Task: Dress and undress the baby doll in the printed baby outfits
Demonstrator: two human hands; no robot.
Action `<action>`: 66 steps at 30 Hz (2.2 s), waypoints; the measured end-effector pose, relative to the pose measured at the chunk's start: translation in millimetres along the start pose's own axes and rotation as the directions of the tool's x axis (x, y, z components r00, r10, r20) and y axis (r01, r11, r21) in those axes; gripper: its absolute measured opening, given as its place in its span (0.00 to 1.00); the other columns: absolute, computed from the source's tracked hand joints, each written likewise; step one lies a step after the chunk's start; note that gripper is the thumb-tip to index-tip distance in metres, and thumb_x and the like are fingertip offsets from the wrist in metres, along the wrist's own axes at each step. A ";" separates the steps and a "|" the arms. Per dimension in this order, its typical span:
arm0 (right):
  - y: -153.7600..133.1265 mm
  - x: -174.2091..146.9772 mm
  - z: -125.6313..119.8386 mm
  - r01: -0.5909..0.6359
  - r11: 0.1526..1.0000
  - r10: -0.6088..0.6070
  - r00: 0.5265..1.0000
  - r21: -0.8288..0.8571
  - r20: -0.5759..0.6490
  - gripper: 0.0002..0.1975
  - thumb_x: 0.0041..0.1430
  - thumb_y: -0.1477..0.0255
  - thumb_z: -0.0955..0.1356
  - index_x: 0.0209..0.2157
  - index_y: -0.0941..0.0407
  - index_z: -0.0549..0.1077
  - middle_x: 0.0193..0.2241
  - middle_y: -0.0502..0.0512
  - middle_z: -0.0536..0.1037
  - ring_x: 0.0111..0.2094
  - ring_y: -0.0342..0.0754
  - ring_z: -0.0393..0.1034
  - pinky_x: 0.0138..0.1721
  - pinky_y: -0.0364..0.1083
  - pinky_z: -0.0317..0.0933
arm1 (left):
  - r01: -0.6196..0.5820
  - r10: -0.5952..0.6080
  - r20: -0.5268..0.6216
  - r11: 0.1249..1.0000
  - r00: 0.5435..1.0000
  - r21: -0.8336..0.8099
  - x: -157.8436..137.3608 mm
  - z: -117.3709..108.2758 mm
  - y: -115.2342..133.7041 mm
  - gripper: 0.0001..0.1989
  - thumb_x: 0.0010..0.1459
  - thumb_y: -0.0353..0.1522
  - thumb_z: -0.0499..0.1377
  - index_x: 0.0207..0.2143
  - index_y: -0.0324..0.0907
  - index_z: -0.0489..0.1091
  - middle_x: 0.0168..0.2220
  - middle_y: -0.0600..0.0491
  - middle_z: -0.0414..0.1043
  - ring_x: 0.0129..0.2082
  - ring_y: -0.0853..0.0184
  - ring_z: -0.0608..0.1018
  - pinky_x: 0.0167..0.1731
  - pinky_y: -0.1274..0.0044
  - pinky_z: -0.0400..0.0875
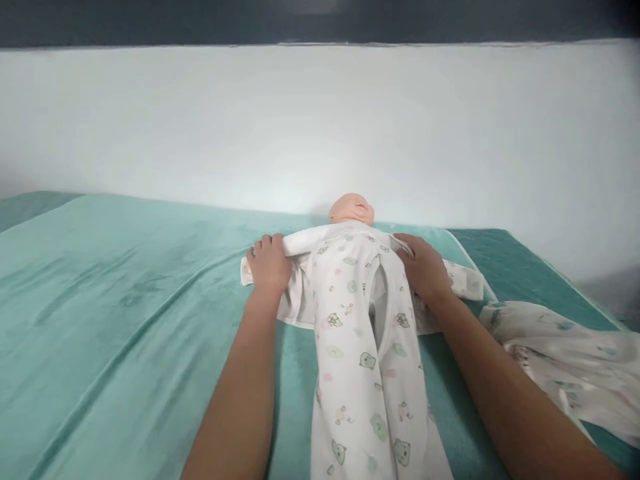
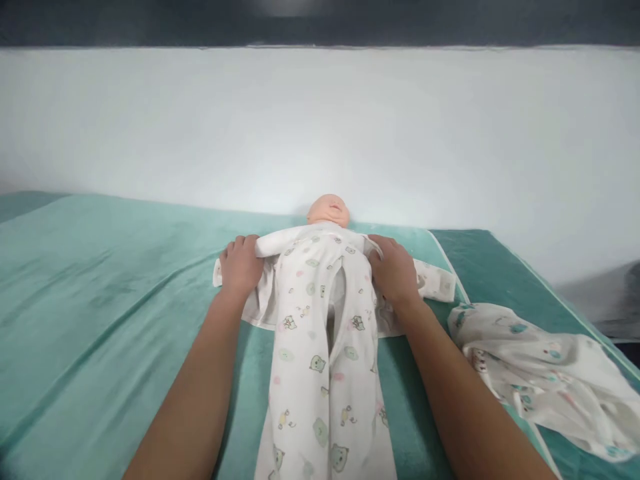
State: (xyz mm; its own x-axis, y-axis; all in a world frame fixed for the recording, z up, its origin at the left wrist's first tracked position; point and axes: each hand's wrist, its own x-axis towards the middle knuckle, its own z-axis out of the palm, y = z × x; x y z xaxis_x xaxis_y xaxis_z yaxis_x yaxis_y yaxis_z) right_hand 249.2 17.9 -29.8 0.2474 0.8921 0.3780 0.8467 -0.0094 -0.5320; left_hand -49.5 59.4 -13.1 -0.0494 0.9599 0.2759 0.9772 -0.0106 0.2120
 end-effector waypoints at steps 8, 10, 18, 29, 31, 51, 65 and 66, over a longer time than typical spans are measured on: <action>23.3 13.3 -13.9 -0.242 0.970 0.240 0.966 -0.010 -0.099 0.22 0.56 0.71 0.60 0.50 0.52 0.75 0.46 0.57 0.80 0.47 0.58 0.72 0.46 0.53 0.63 | -0.312 0.340 -0.023 0.833 0.940 -0.456 -20.3 -54.3 53.9 0.25 0.57 0.25 0.50 0.58 0.46 0.62 0.61 0.52 0.63 0.61 0.64 0.65 0.60 0.73 0.62; 24.5 12.8 -14.8 -0.254 0.967 0.254 0.965 0.007 -0.062 0.22 0.57 0.70 0.60 0.51 0.53 0.74 0.47 0.58 0.80 0.47 0.58 0.72 0.45 0.52 0.63 | -0.395 0.472 0.024 0.764 0.881 -0.510 -29.3 -65.7 82.3 0.19 0.62 0.29 0.48 0.54 0.47 0.66 0.58 0.54 0.68 0.59 0.65 0.68 0.59 0.74 0.64; 18.0 12.0 -18.7 -0.326 0.936 0.330 0.944 -0.132 0.012 0.19 0.61 0.63 0.60 0.46 0.54 0.76 0.43 0.62 0.81 0.48 0.59 0.72 0.54 0.56 0.55 | -0.669 0.659 0.403 0.730 0.635 -0.139 -8.6 -60.7 185.8 0.15 0.60 0.28 0.53 0.47 0.42 0.74 0.48 0.46 0.76 0.45 0.56 0.78 0.46 0.68 0.71; 21.3 19.5 -20.9 -0.339 0.935 0.347 0.934 -0.101 0.079 0.20 0.63 0.67 0.57 0.43 0.53 0.78 0.47 0.62 0.79 0.52 0.60 0.70 0.59 0.59 0.48 | -0.763 0.602 0.646 0.645 0.470 -0.046 26.2 -4.8 251.2 0.15 0.42 0.24 0.64 0.35 0.43 0.76 0.41 0.45 0.79 0.43 0.51 0.79 0.44 0.66 0.72; 22.5 20.8 -19.5 -0.342 0.935 0.350 0.933 -0.093 0.087 0.20 0.64 0.66 0.57 0.42 0.53 0.78 0.47 0.61 0.79 0.52 0.60 0.69 0.59 0.60 0.47 | -0.755 0.579 0.676 0.654 0.455 -0.051 33.9 0.9 252.9 0.16 0.38 0.25 0.65 0.33 0.45 0.76 0.36 0.48 0.80 0.37 0.54 0.80 0.40 0.68 0.74; 35.7 17.0 -24.8 -0.395 0.816 0.416 0.908 0.422 0.046 0.15 0.59 0.68 0.59 0.39 0.56 0.74 0.42 0.61 0.80 0.43 0.54 0.72 0.43 0.48 0.63 | -0.717 0.547 0.569 0.688 0.614 0.111 48.6 -67.7 192.1 0.13 0.51 0.26 0.58 0.39 0.46 0.71 0.38 0.47 0.76 0.40 0.56 0.79 0.44 0.68 0.68; 42.4 25.9 -14.8 -0.053 0.214 0.647 0.756 0.975 -0.101 0.15 0.39 0.76 0.60 0.33 0.54 0.68 0.37 0.53 0.80 0.44 0.46 0.77 0.49 0.48 0.68 | -0.780 0.594 0.589 0.617 0.548 0.104 30.9 -58.5 207.3 0.16 0.55 0.28 0.57 0.48 0.43 0.67 0.45 0.43 0.76 0.41 0.56 0.78 0.38 0.69 0.70; 42.5 26.3 -16.8 -0.019 0.197 0.672 0.731 0.980 -0.121 0.15 0.39 0.76 0.60 0.32 0.54 0.68 0.35 0.52 0.80 0.44 0.46 0.77 0.50 0.48 0.68 | -0.773 0.589 0.591 0.627 0.552 0.098 28.2 -53.7 210.8 0.16 0.55 0.28 0.57 0.48 0.42 0.67 0.46 0.43 0.75 0.42 0.55 0.78 0.38 0.69 0.70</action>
State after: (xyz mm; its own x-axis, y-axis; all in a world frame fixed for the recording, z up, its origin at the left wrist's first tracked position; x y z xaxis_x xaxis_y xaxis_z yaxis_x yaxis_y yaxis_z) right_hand 299.6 33.4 -29.7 0.8067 0.5909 0.0109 -0.2992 0.4243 -0.8547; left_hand 144.1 69.2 89.7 0.6697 0.6891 -0.2767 0.6709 -0.7212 -0.1724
